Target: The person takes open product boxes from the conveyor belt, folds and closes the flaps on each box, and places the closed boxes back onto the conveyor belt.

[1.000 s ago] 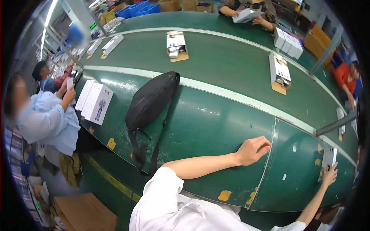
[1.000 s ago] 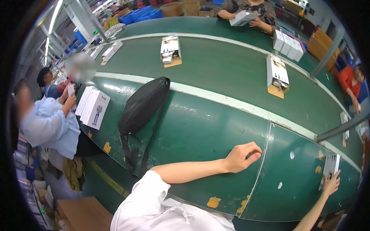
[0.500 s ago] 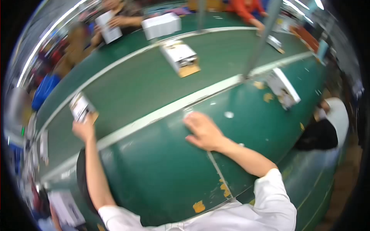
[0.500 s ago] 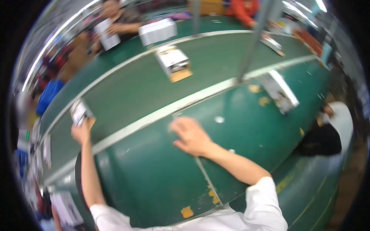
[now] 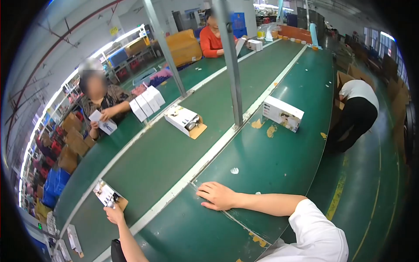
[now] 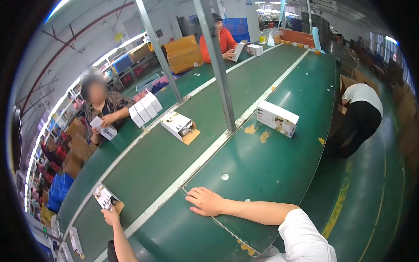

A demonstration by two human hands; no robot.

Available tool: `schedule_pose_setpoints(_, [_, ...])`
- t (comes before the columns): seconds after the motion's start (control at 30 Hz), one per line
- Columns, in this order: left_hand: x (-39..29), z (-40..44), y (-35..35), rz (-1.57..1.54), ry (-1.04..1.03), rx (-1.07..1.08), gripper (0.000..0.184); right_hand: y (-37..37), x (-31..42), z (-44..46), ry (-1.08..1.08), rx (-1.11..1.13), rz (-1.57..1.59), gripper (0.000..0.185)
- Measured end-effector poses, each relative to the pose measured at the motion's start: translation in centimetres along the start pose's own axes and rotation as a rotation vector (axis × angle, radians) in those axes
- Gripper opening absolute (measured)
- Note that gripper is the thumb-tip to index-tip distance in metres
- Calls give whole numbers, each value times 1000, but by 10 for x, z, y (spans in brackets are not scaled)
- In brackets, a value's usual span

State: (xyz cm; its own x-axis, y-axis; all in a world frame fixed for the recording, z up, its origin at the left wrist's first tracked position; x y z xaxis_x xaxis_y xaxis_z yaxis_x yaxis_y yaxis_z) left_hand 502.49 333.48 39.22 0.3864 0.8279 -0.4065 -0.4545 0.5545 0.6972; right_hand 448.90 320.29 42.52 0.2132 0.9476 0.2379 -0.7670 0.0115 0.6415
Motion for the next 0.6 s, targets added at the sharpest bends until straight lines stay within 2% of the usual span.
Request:
schedule_pose_setpoints(0.07, [-31,-10,46,-60,-60,-26,63,4,-1,0,0,-24,1,40])
schedule_pose_setpoints(0.13, [-46,3,64,-56,-252,-29,63,5,0,1,-11,-11,23,38])
schedule_pose_setpoints(0.23, [-105,0,156,-129,-511,-23,59,11,0,2,-12,-38,41,33])
schedule_pose_setpoints(0.4, [-197,-55,303,-417,-805,313,52,22,7,6,-10,-121,84,41])
schedule_pose_setpoints(0.43, [-210,-73,330,-426,-951,299,50,23,8,9,-71,-101,144,54])
schedule_pose_setpoints(0.53, [-249,-131,376,-531,-1025,585,48,65,46,54,-139,-301,447,68])
schedule_pose_setpoints(0.57, [-261,-155,381,-549,-1069,681,50,67,55,66,-152,-298,524,80])
schedule_pose_setpoints(0.6, [-272,-180,387,-553,-1102,749,53,64,69,77,-155,-176,613,80])
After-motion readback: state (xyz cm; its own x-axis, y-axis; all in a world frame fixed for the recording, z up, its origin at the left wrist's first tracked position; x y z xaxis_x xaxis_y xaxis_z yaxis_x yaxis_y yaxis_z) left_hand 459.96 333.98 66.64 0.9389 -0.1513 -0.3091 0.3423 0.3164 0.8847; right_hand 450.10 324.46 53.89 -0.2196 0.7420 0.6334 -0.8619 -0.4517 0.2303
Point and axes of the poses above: each hand's wrist, its own z-axis towards the middle knuckle, its own y-axis out of the back of the hand, x = y × z, the point moved 10 cm from there along z, towards the middle knuckle, and after that the axes turned 15 degrees about -x, right-handed, at the moved point
